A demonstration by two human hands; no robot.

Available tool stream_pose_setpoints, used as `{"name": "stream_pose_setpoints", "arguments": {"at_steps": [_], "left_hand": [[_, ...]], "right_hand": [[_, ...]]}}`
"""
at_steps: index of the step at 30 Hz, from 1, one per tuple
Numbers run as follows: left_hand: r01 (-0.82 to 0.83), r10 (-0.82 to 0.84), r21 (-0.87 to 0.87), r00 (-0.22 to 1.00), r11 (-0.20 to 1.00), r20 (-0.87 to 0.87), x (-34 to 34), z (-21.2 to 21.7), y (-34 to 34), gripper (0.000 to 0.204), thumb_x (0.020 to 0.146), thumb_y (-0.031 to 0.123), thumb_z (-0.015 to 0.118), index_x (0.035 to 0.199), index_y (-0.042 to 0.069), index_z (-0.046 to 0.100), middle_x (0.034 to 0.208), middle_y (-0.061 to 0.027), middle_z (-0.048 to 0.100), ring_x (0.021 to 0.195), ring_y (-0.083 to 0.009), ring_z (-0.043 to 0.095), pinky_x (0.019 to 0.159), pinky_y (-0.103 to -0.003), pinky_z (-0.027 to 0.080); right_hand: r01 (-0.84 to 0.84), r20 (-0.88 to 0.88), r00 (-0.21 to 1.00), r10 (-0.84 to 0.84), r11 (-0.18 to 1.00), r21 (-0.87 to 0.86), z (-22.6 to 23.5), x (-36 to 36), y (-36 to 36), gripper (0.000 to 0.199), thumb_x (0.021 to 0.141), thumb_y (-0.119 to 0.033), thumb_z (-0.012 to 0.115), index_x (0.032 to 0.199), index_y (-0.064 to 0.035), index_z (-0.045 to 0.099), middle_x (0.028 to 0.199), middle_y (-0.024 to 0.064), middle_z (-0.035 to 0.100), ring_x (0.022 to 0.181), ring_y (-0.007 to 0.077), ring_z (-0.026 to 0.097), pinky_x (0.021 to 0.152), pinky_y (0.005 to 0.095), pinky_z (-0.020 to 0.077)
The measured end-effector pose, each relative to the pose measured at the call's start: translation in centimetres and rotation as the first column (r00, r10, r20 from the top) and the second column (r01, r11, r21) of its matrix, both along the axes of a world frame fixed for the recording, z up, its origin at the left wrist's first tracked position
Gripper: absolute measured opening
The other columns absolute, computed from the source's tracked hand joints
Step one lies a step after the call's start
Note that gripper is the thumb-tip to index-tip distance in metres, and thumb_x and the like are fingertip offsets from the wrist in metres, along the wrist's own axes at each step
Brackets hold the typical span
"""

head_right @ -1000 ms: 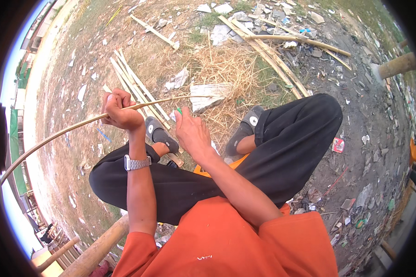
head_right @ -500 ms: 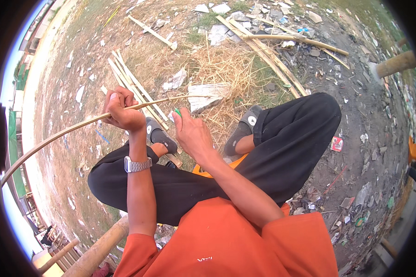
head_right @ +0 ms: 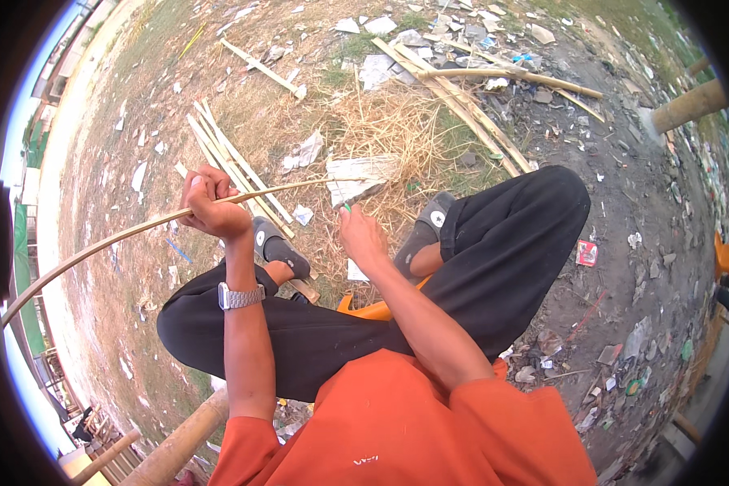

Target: The person sits on a small stool and uses a green utility knife to sharpen the end of a long bamboo stick. They hold the stick with their left hand and carefully shave the wood with the knife in their right hand, rotating the stick to work on different sides.

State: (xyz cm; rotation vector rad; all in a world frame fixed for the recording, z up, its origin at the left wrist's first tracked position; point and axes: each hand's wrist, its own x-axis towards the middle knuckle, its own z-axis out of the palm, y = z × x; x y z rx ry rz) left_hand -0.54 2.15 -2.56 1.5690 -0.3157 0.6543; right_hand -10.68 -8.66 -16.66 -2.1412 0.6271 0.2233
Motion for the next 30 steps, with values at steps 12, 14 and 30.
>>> {"name": "stream_pose_setpoints", "arguments": {"at_steps": [12,14,30], "left_hand": [[-0.024,0.020,-0.075,0.999,0.997,-0.049,0.4,-0.1,0.7,0.033,0.082,0.016,0.036,0.051,0.003,0.034,0.046,-0.0061,0.039,0.040,-0.0090,0.031,0.039,-0.022,0.027],[-0.059,0.054,-0.070,0.996,0.996,-0.069,0.2,0.1,0.7,0.033,0.081,0.017,0.036,0.052,0.004,0.032,0.047,-0.0062,0.038,0.040,-0.0091,0.030,0.039,-0.022,0.027],[-0.086,0.077,-0.076,0.989,0.993,-0.125,0.8,0.4,-0.1,0.030,0.084,0.021,0.036,0.058,0.011,0.025,0.051,-0.0021,0.026,0.046,-0.0107,0.027,0.040,-0.022,0.021]], "right_hand": [[0.013,0.017,1.000,-0.014,0.996,0.093,-1.7,1.9,0.8,0.040,0.099,-0.038,0.033,0.104,-0.0024,0.050,0.076,0.0314,0.060,0.077,0.0504,0.059,0.071,0.0563,0.0455],[0.029,0.029,0.999,-0.031,0.996,0.078,-2.6,1.9,1.1,0.042,0.099,-0.038,0.032,0.105,-0.0019,0.051,0.079,0.0323,0.060,0.080,0.0501,0.060,0.073,0.0561,0.0456],[0.063,-0.340,0.936,-0.091,0.994,-0.093,-13.1,2.5,-1.8,0.047,0.097,-0.040,0.035,0.116,0.0011,0.050,0.100,0.0309,0.061,0.100,0.0453,0.058,0.087,0.0515,0.0446]]}}
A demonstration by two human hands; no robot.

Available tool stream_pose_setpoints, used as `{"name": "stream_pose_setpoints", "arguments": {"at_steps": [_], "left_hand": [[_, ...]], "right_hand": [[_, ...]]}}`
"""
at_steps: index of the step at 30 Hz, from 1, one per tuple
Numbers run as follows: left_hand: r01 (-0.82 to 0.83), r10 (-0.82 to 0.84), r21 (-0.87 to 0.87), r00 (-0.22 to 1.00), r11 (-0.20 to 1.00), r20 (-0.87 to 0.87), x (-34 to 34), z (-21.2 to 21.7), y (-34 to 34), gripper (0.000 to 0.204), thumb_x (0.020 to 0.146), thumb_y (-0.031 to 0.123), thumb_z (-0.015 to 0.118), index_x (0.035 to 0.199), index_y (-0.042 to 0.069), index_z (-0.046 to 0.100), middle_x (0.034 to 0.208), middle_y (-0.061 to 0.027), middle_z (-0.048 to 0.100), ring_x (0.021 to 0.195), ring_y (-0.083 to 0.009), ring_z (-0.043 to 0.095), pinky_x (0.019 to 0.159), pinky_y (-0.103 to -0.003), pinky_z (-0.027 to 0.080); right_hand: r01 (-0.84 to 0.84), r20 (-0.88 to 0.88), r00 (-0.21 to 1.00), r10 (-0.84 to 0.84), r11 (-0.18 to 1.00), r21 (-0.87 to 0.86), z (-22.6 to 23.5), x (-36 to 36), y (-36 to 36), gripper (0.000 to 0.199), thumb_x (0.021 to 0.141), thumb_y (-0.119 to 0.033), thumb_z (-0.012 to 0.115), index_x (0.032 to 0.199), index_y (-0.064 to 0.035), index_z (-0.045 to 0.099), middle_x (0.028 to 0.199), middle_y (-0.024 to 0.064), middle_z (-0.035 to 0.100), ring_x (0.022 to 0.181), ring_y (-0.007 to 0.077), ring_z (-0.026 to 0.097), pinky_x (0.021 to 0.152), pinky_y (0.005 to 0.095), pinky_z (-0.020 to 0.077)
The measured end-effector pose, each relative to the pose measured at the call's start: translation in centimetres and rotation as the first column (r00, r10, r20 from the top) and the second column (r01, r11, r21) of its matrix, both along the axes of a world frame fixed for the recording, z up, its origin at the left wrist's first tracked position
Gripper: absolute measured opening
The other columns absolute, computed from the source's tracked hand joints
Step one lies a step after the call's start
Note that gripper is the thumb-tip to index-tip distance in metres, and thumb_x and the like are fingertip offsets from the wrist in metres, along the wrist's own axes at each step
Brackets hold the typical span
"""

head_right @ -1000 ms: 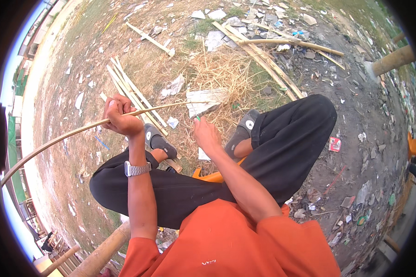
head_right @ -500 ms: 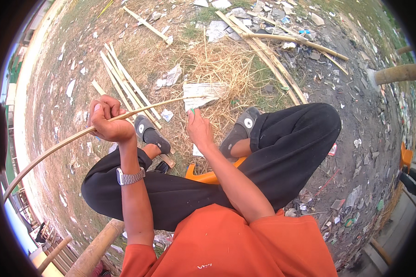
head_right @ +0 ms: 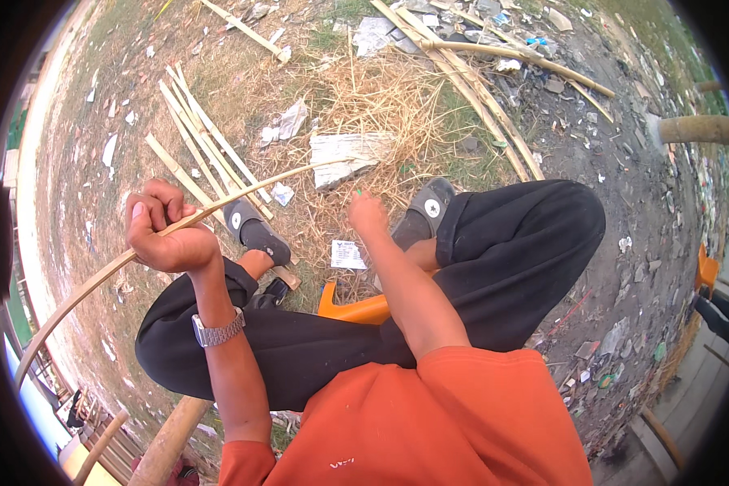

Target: The person sits on a small stool and uses a green utility knife to sharpen the end of a long bamboo stick. They hold the stick with their left hand and carefully shave the wood with the knife in their right hand, rotating the stick to work on different sides.

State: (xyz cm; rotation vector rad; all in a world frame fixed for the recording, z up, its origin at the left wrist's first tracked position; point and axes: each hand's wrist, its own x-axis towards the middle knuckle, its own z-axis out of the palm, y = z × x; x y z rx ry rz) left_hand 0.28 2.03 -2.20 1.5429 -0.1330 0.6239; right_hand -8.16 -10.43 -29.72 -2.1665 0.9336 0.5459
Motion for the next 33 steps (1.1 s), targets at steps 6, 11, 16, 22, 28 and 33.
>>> {"name": "stream_pose_setpoints", "arguments": {"at_steps": [6,11,16,22,28,33], "left_hand": [[0.114,-0.116,-0.044,0.992,0.992,-0.040,0.0,0.2,0.4,0.027,0.081,0.023,0.037,0.060,0.010,0.027,0.053,-0.0030,0.029,0.049,-0.0106,0.026,0.041,-0.021,0.022],[0.319,-0.317,-0.081,0.948,0.944,0.032,0.8,-0.3,1.3,0.023,0.077,0.022,0.038,0.061,0.007,0.032,0.053,-0.0060,0.035,0.049,-0.0102,0.028,0.042,-0.022,0.027],[0.329,-0.327,-0.107,0.944,0.938,0.044,0.6,-0.5,1.7,0.021,0.076,0.017,0.038,0.060,0.004,0.035,0.055,-0.0066,0.038,0.049,-0.0087,0.029,0.041,-0.021,0.029],[0.157,-0.156,-0.007,0.982,0.987,0.108,-0.1,0.3,0.7,0.041,0.094,0.018,0.035,0.055,0.004,0.034,0.052,-0.0038,0.038,0.047,-0.0088,0.034,0.043,-0.022,0.030],[0.063,-0.080,0.126,0.988,0.990,0.136,-0.4,0.0,-0.1,0.059,0.098,0.048,0.036,0.055,0.007,0.033,0.051,-0.0035,0.041,0.048,-0.0106,0.042,0.042,-0.022,0.035],[0.053,-0.083,0.160,0.979,0.986,0.185,-0.6,-0.3,0.1,0.060,0.099,0.049,0.034,0.056,0.007,0.033,0.050,-0.0039,0.041,0.046,-0.0100,0.041,0.041,-0.022,0.035]], "right_hand": [[-0.028,-0.153,0.987,0.042,0.995,0.094,-0.5,-0.1,-0.5,0.050,0.095,-0.040,0.038,0.118,0.0017,0.054,0.105,0.0277,0.061,0.107,0.0381,0.058,0.090,0.0439,0.0454],[-0.068,0.018,0.998,0.066,0.962,0.265,7.2,1.2,-2.1,0.051,0.093,-0.041,0.043,0.117,0.0028,0.053,0.107,0.0266,0.061,0.104,0.0385,0.058,0.089,0.0451,0.0440],[-0.259,0.213,0.956,0.201,0.919,0.298,17.5,-0.9,-0.3,0.051,0.095,-0.043,0.039,0.108,0.0047,0.053,0.101,0.0287,0.060,0.098,0.0431,0.057,0.086,0.0488,0.0423],[-0.235,0.272,0.955,0.120,0.866,0.441,21.7,-6.3,0.0,0.056,0.097,-0.047,0.032,0.093,0.0050,0.053,0.095,0.0300,0.059,0.095,0.0454,0.056,0.083,0.0474,0.0409],[-0.213,0.602,0.778,-0.181,0.825,0.524,24.6,-4.2,2.0,0.045,0.100,-0.041,0.030,0.082,-0.0022,0.045,0.062,0.0060,0.043,0.056,0.0156,0.046,0.055,0.0316,0.0387],[-0.249,0.634,0.766,-0.103,0.862,0.441,26.4,-2.6,5.2,0.046,0.100,-0.036,0.028,0.088,0.0028,0.048,0.071,0.0295,0.053,0.072,0.0486,0.051,0.067,0.0515,0.0373]]}}
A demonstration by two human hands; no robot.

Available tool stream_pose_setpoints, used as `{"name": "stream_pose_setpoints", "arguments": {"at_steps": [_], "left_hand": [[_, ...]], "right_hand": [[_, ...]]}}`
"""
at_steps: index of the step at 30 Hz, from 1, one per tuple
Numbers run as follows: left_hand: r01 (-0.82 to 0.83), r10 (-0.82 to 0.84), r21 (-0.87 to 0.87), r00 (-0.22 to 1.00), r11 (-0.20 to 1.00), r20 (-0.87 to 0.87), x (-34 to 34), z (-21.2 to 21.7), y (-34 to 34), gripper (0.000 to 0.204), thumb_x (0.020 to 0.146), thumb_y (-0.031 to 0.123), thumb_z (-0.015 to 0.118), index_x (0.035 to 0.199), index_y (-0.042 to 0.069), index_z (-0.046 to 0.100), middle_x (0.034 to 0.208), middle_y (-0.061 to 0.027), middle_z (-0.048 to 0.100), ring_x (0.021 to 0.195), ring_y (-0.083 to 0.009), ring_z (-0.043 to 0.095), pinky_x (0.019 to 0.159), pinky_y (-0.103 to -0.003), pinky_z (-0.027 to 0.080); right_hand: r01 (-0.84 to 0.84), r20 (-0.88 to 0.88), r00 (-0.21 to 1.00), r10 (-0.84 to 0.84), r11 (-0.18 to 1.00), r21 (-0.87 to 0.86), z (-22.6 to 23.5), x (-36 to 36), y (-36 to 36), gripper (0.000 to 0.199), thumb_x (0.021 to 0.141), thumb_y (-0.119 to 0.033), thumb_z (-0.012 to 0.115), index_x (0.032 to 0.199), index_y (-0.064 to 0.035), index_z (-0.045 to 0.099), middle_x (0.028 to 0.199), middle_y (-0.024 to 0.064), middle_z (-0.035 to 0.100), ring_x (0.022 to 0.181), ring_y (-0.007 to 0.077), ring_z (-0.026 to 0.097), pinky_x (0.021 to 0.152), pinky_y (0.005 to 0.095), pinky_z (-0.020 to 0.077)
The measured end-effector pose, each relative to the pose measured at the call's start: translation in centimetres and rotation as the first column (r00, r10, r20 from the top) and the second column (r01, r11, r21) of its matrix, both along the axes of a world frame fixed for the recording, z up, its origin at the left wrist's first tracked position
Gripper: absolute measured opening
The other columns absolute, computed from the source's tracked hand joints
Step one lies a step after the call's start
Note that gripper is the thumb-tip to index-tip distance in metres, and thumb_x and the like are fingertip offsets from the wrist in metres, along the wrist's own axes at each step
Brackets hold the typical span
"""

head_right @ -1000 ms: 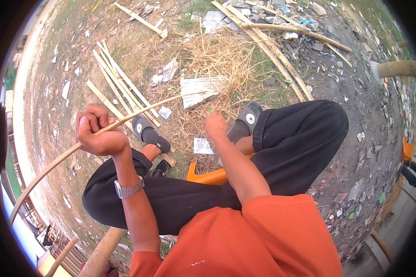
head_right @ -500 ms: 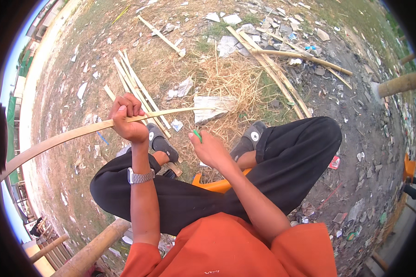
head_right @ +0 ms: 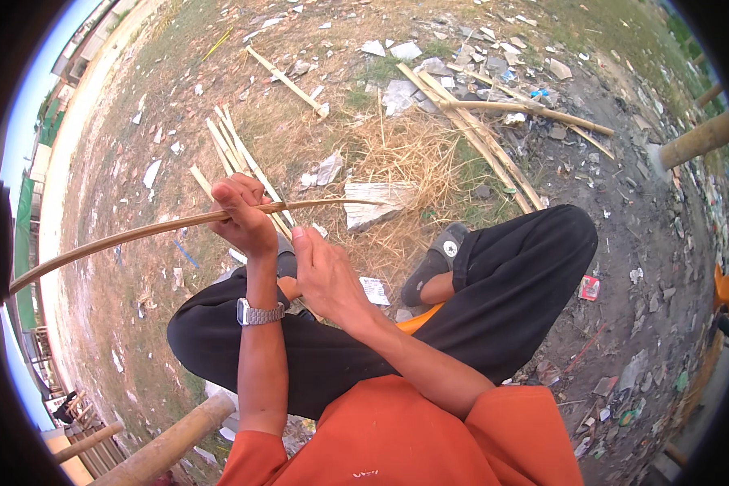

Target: The person sits on a small stool and uses a green utility knife to sharpen the end of a long bamboo stick. They hold the stick with their left hand and carefully shave the wood with the knife in their right hand, rotating the stick to work on different sides.

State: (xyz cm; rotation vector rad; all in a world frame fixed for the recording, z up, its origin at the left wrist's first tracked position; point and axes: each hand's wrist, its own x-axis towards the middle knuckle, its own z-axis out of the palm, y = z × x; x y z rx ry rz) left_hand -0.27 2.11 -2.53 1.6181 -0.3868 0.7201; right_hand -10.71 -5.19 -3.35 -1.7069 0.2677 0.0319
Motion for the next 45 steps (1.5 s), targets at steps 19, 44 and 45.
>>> {"name": "stream_pose_setpoints", "arguments": {"at_steps": [19,44,45], "left_hand": [[0.103,-0.105,0.099,0.994,0.990,0.013,-0.3,0.3,0.3,0.051,0.099,0.031,0.035,0.056,0.003,0.041,0.046,-0.0028,0.043,0.039,-0.0099,0.040,0.040,-0.025,0.030],[0.005,-0.001,0.031,0.989,1.000,-0.147,0.6,0.3,0.2,0.044,0.093,0.023,0.034,0.056,0.002,0.043,0.049,-0.0023,0.043,0.041,-0.0097,0.040,0.041,-0.022,0.036],[-0.017,0.021,0.026,0.990,1.000,-0.142,1.2,0.3,0.5,0.043,0.093,0.023,0.033,0.056,0.002,0.043,0.049,-0.0026,0.043,0.042,-0.0097,0.040,0.041,-0.022,0.037]], "right_hand": [[0.034,-0.070,0.996,-0.048,0.981,-0.192,-3.8,-1.3,-0.7,0.043,0.100,-0.034,0.031,0.084,0.0014,0.049,0.066,0.0293,0.056,0.067,0.0492,0.055,0.064,0.0555,0.0408],[0.192,-0.036,0.978,-0.204,0.958,-0.215,-9.6,0.3,-0.1,0.042,0.099,-0.034,0.032,0.084,0.0010,0.050,0.067,0.0291,0.056,0.070,0.0487,0.055,0.066,0.0554,0.0407],[0.165,-0.063,0.981,-0.182,0.963,-0.211,-9.5,0.2,-0.7,0.043,0.099,-0.034,0.032,0.084,0.0009,0.050,0.068,0.0292,0.056,0.070,0.0488,0.055,0.067,0.0556,0.0405]]}}
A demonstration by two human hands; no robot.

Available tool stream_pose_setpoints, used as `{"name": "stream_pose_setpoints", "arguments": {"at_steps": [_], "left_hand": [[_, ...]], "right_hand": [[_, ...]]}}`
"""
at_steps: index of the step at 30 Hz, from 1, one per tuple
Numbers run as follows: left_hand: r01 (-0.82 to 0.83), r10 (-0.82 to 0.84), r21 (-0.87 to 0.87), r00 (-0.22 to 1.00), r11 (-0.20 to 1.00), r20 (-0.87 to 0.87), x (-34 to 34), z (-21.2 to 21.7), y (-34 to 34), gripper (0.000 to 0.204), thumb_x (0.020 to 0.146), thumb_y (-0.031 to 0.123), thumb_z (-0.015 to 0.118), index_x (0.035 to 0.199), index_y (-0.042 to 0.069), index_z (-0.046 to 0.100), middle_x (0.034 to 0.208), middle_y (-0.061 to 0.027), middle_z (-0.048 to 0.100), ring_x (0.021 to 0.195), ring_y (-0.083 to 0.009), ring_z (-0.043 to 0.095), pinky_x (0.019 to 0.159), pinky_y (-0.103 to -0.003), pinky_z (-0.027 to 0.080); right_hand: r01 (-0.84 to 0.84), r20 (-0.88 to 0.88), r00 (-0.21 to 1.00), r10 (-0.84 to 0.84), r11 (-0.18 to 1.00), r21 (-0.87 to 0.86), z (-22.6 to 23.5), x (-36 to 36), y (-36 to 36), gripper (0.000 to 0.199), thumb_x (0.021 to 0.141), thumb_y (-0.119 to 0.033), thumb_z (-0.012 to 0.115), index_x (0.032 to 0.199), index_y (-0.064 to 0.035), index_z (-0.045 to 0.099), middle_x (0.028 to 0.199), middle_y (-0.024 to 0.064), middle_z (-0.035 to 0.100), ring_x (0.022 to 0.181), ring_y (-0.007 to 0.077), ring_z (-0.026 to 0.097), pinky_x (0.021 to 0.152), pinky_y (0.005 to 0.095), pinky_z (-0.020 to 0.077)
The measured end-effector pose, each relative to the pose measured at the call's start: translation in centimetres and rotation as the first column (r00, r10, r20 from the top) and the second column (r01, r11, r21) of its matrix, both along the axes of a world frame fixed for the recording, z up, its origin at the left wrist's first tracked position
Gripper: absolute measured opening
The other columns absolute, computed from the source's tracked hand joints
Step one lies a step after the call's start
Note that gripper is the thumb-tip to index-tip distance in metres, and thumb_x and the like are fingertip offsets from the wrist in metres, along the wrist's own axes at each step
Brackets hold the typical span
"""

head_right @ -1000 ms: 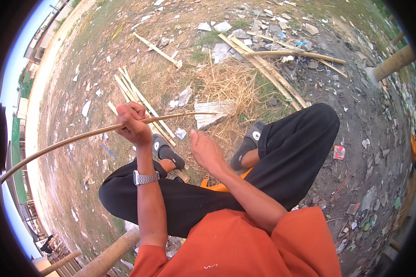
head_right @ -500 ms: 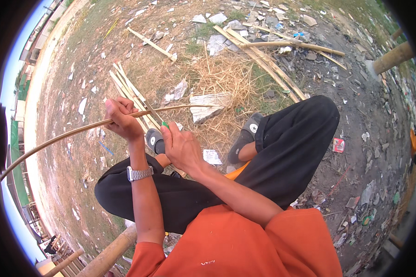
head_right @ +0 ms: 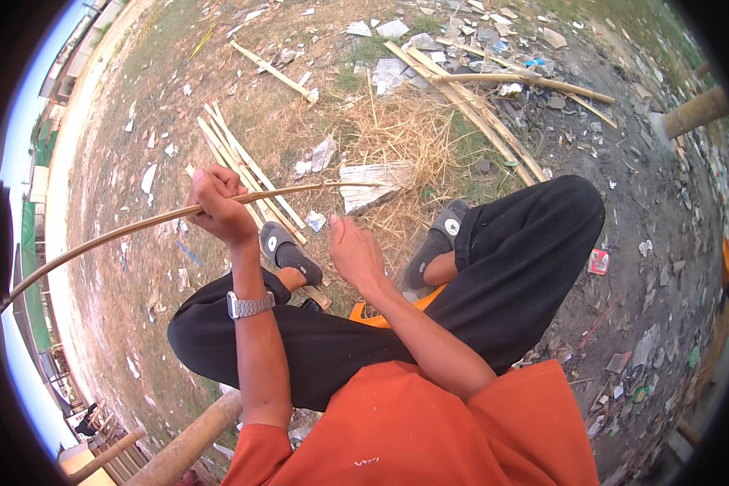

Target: The person sits on a small stool and uses a green utility knife to sharpen the end of a long bamboo stick. They hold the stick with their left hand and carefully shave the wood with the knife in their right hand, rotating the stick to work on different sides.

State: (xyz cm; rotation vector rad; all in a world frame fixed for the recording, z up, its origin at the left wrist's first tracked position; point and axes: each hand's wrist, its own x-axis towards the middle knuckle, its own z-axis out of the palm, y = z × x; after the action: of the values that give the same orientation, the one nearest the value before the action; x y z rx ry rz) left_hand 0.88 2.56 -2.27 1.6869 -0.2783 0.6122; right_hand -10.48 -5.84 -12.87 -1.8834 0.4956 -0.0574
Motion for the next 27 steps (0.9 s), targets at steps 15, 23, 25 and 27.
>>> {"name": "stream_pose_setpoints", "arguments": {"at_steps": [15,23,25,27], "left_hand": [[-0.133,0.127,0.041,0.985,0.990,0.119,-1.6,0.4,-1.8,0.049,0.100,0.023,0.039,0.055,0.004,0.042,0.049,-0.0013,0.043,0.044,-0.0091,0.039,0.042,-0.025,0.029],[-0.194,0.178,0.132,0.976,0.972,0.122,-2.2,0.4,-2.3,0.049,0.101,0.026,0.041,0.056,0.005,0.046,0.048,-0.0003,0.042,0.044,-0.0089,0.038,0.043,-0.027,0.027],[-0.206,0.186,0.147,0.972,0.967,0.143,-2.3,0.5,-2.3,0.049,0.101,0.026,0.041,0.057,0.004,0.047,0.048,-0.0009,0.043,0.044,-0.0093,0.039,0.043,-0.027,0.027],[-0.200,0.173,0.169,0.972,0.965,0.162,-2.5,0.5,-2.6,0.049,0.101,0.026,0.041,0.057,0.003,0.048,0.048,-0.0015,0.043,0.044,-0.0097,0.040,0.042,-0.027,0.027]], "right_hand": [[-0.083,0.116,0.991,0.067,0.987,0.139,3.3,0.3,0.9,0.038,0.099,-0.031,0.034,0.084,0.0007,0.050,0.065,0.0294,0.053,0.065,0.0498,0.052,0.063,0.0551,0.0391],[-0.066,0.059,0.996,0.060,0.993,0.101,2.9,0.2,0.6,0.036,0.099,-0.031,0.035,0.087,-0.0005,0.050,0.066,0.0304,0.054,0.068,0.0509,0.053,0.063,0.0555,0.0401],[-0.122,0.076,0.991,0.114,0.986,0.111,5.9,0.3,0.6,0.040,0.099,-0.034,0.034,0.090,-0.0005,0.054,0.070,0.0317,0.057,0.072,0.0510,0.055,0.066,0.0558,0.0422],[-0.043,0.029,0.999,0.042,0.998,0.047,3.6,0.5,0.3,0.042,0.099,-0.035,0.033,0.091,-0.0005,0.055,0.071,0.0327,0.056,0.073,0.0515,0.055,0.067,0.0557,0.0418]]}}
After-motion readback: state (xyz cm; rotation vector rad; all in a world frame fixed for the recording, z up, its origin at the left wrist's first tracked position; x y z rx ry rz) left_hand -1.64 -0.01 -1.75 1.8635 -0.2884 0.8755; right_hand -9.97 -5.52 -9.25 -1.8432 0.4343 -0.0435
